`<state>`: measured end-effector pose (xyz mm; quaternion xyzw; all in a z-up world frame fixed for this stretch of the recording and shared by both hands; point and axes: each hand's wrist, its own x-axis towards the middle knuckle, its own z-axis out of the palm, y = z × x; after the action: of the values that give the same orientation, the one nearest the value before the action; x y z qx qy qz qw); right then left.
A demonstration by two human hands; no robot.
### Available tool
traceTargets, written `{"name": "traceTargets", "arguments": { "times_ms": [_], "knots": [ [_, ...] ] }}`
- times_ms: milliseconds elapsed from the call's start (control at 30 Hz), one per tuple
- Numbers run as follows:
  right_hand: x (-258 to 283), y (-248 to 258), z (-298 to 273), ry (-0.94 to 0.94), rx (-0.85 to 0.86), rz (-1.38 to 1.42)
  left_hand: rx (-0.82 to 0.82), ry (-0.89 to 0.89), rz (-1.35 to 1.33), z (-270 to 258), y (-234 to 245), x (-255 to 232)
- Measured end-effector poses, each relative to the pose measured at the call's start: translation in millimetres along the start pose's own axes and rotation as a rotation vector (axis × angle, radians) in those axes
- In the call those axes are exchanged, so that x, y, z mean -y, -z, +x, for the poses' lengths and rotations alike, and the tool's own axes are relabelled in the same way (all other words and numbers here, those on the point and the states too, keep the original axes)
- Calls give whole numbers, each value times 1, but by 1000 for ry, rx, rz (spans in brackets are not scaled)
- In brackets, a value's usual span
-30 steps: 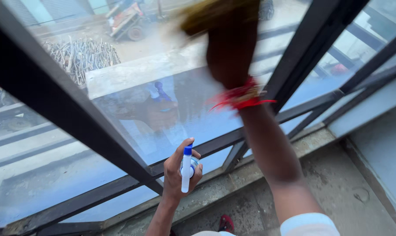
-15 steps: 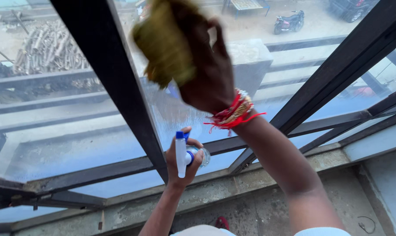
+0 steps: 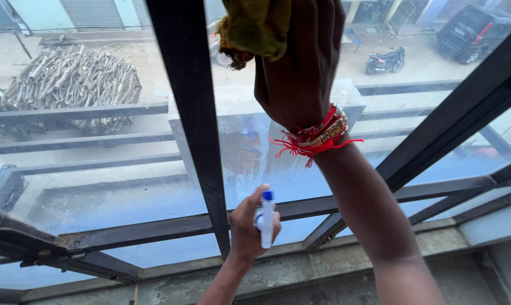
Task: The person sprays a cleaning solution onto a window and wipes the glass and frame with a cloth. The person repeatedly sprays and wipes different sections of the window, focusing on the frame and glass surfaces.
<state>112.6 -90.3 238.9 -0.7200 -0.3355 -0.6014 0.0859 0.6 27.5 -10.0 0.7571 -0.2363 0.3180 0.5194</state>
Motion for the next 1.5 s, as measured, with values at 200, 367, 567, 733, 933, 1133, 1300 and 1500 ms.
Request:
{"name": "traceTargets", "arguments": {
  "times_ms": [200, 367, 567, 733, 933, 1133, 1300, 1500],
  "knots": [
    [22, 2, 14, 10, -44, -10, 56, 77, -43, 5, 6, -2],
    [20, 9, -3, -81, -21, 233, 58, 16, 18, 2, 6, -4],
    [11, 22, -25, -155, -287, -84, 37, -24, 18, -2, 9, -10],
    [-1, 8, 17, 61, -173, -269, 68, 2, 24, -4, 8, -7],
    [-38, -1, 21, -37, -265, -44, 82, 17, 28, -5, 6, -2],
    [-114, 18, -38, -186, -152, -551, 89, -7, 28, -8, 6, 0],
    [-85, -14, -43, -211, -193, -323, 95, -14, 41, -10, 5, 0],
    [-10, -20, -6, -33, -182, 39, 125, -18, 40, -9, 6, 0]
  ]
}}
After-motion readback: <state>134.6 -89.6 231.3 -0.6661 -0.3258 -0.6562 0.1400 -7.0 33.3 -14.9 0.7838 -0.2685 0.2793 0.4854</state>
